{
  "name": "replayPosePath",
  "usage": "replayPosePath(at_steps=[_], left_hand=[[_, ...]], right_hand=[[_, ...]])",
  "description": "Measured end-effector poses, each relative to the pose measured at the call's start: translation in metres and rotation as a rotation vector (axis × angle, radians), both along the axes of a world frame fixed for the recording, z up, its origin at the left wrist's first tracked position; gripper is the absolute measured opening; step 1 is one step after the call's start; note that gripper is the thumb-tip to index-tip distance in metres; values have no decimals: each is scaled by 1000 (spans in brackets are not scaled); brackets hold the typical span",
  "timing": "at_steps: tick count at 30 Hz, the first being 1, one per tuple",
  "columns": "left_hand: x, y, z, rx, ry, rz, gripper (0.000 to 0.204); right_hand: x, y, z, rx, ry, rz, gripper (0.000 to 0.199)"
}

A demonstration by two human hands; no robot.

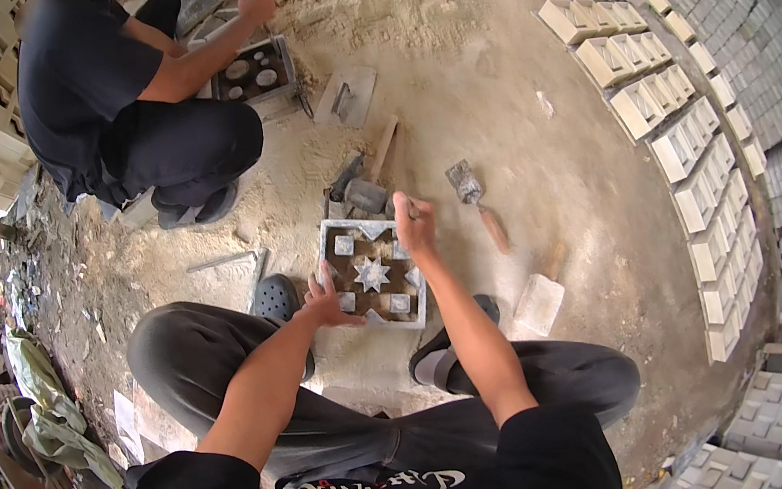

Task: The person prepares a patterned tile by filling a metal mold with sand and cement mixture, using a brush to clear edges and a small trowel to smooth the material within the star-shaped sections.

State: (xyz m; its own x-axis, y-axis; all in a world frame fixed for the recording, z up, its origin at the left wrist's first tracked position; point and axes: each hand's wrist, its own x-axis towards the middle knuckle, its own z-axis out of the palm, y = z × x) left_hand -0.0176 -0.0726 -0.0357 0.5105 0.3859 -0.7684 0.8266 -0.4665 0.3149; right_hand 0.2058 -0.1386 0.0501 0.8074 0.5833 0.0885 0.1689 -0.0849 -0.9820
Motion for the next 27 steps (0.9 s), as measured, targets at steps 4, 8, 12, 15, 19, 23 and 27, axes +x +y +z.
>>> replayPosePath(at_steps=[4,8,12,15,19,23,27], left_hand=[[7,4,4,-54,-19,-42,167],[-2,4,-1,-64,-29,-47,168],[0,5,2,-60,-7,-52,167],[9,7,6,-104,-12,-51,169],[4,8,10,-132,-4,-41,172],[3,8,11,-145,20,-37,173],[-1,6,8,-152,16,-21,173]], right_hand=[[6,-14,-18,11,-56,-46,42],[15,4,5,-44,83,-36,42],[4,-10,-4,136,72,-116,44],[14,-9,-16,-55,49,14,43],[17,1,-17,34,65,-41,47],[9,-4,-18,-12,42,-26,50],[11,-1,-4,-1,42,-33,49]])
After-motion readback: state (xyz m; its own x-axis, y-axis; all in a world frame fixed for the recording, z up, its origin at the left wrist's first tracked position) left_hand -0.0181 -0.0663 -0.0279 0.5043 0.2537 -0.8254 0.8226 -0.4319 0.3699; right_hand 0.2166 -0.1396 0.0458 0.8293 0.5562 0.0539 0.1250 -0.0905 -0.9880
